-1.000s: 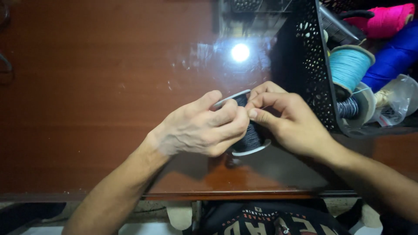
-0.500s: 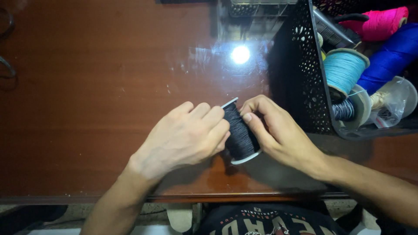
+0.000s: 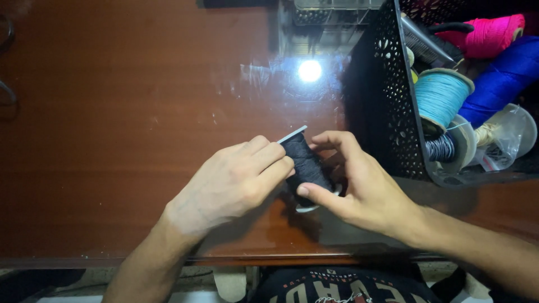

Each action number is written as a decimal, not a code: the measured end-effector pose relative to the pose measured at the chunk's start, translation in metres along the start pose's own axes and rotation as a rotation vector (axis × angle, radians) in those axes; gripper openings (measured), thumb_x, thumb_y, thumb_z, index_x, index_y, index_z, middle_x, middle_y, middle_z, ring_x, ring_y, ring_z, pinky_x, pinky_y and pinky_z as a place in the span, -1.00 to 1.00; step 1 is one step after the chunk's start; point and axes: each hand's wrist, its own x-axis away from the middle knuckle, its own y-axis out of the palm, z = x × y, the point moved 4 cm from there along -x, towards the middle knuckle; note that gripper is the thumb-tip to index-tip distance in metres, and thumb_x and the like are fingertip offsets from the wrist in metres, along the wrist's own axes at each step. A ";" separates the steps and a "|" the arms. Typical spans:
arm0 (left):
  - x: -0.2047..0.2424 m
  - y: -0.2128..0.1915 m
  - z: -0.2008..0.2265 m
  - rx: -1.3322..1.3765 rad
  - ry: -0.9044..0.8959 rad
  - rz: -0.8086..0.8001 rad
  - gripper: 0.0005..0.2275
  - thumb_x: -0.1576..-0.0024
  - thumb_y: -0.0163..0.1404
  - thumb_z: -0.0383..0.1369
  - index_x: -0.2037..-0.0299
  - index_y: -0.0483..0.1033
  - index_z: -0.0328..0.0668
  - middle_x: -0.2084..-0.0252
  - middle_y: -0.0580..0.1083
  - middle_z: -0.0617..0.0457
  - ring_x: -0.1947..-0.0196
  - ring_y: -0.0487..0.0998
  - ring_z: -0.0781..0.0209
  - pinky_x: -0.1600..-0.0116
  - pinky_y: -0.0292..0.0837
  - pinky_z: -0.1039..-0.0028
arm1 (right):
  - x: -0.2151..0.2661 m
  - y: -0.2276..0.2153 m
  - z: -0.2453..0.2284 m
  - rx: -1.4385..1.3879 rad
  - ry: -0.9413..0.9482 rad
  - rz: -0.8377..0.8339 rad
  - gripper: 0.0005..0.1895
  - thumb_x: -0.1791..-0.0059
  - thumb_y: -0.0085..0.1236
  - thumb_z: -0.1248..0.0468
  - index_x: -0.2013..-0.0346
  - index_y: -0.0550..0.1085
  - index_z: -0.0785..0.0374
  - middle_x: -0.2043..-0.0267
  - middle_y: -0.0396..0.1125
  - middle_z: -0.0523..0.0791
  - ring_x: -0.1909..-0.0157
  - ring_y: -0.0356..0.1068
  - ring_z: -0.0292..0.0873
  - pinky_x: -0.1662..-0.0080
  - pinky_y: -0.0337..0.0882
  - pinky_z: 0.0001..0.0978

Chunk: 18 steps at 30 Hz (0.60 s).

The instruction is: The recorder is handling, inspecting, and organizing various spools of cord and thread on a desk.

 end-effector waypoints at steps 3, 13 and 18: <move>-0.002 -0.004 -0.001 0.032 -0.023 -0.029 -0.84 -0.10 0.06 -0.46 0.14 0.49 -0.33 0.24 0.40 0.01 0.22 0.47 0.11 0.18 0.46 0.38 | 0.001 -0.003 0.009 0.079 0.041 0.007 -0.26 0.12 0.37 0.23 -0.19 0.13 0.37 -0.02 0.35 0.00 0.12 0.48 -0.22 0.14 0.55 -0.37; 0.001 -0.004 0.003 -0.186 0.088 -0.124 -0.79 -0.05 0.07 -0.41 0.16 0.54 -0.35 0.29 0.43 0.07 0.28 0.46 0.19 0.27 0.40 0.39 | 0.010 -0.007 0.017 0.027 0.220 -0.012 -0.35 0.12 0.36 0.19 -0.08 0.18 0.31 0.14 0.38 -0.03 0.22 0.48 -0.21 0.23 0.56 -0.37; 0.001 -0.011 -0.006 -0.034 -0.118 0.019 -0.50 -0.04 0.23 0.04 0.06 0.54 -0.25 0.13 0.49 0.01 0.09 0.52 0.12 0.03 0.46 0.31 | 0.044 -0.022 -0.027 0.106 -0.134 -0.054 -0.04 0.14 0.45 0.07 -0.32 0.06 0.39 -0.17 0.30 0.15 -0.16 0.44 -0.01 -0.14 0.44 -0.21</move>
